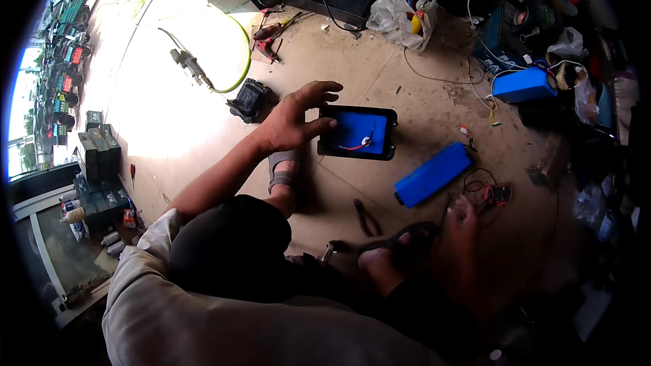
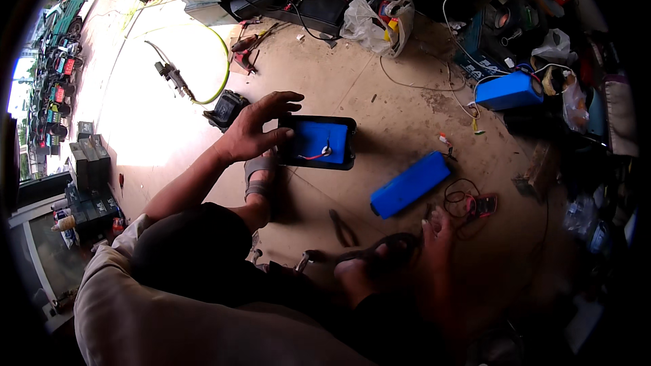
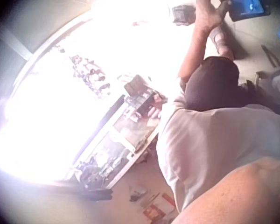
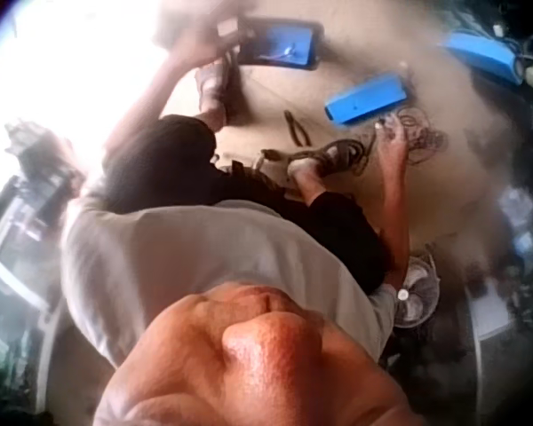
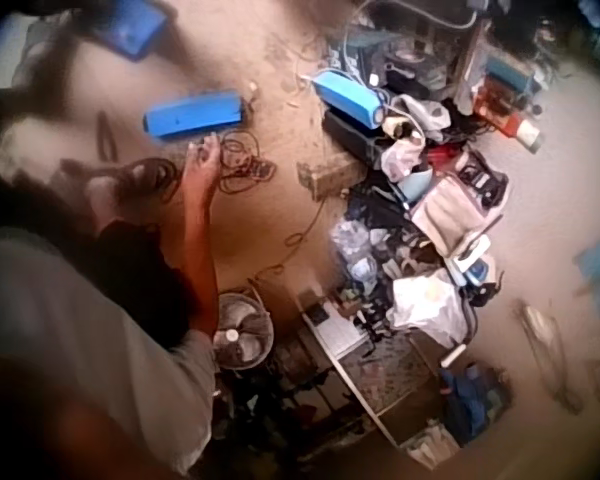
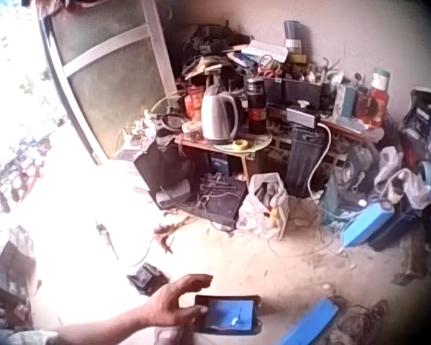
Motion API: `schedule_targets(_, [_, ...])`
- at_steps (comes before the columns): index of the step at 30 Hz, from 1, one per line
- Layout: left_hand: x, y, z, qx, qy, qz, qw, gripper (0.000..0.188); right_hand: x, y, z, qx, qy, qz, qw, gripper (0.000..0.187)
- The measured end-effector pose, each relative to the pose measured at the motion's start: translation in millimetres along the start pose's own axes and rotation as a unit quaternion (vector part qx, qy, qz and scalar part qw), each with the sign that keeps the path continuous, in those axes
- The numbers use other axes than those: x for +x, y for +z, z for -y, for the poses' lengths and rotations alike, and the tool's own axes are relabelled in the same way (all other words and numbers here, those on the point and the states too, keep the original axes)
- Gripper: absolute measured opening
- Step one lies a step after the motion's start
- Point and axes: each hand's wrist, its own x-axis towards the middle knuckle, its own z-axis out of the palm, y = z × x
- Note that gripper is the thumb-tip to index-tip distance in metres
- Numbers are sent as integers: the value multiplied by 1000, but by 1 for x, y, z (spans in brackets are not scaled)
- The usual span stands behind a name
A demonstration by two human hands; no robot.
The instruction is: The person fits blue battery packs into black plastic housings and secures them using a screwdriver before handling wires and connectors.
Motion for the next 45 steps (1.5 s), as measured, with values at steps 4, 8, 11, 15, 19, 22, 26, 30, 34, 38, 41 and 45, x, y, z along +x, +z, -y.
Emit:
schedule_targets(4, [6,-8,-3,128,170,-1,977,79,22,-24,143,0,-168,55,984,62])
schedule_targets(8, [-1,-11,-20,329,228,39,916,100,35,9,224,48,-254,113,959,67])
schedule_targets(11, [-6,-7,-26,419,188,63,886,106,38,34,246,86,-222,157,958,72])
schedule_targets(15, [-9,0,-17,407,157,65,897,110,46,59,251,38,-194,186,962,80])
schedule_targets(19, [-10,8,-16,365,136,49,920,108,51,60,280,-41,-177,181,967,85])
schedule_targets(22, [-11,12,-13,342,127,33,931,104,52,52,314,-210,-214,168,939,90])
schedule_targets(26, [-10,13,-9,327,137,21,935,95,59,55,327,-311,-298,162,888,92])
schedule_targets(30, [-7,16,-1,296,145,2,944,84,63,58,331,-324,-324,178,871,91])
schedule_targets(34, [-4,19,0,254,146,-1,956,81,63,58,313,-274,-347,158,883,91])
schedule_targets(38, [-13,13,1,207,133,10,969,89,61,55,308,-209,-314,165,911,93])
schedule_targets(41, [-19,0,6,179,142,-8,973,99,63,53,303,-158,-246,192,937,95])
schedule_targets(45, [-21,-10,6,218,183,-32,958,96,68,55,298,-147,-213,210,943,96])
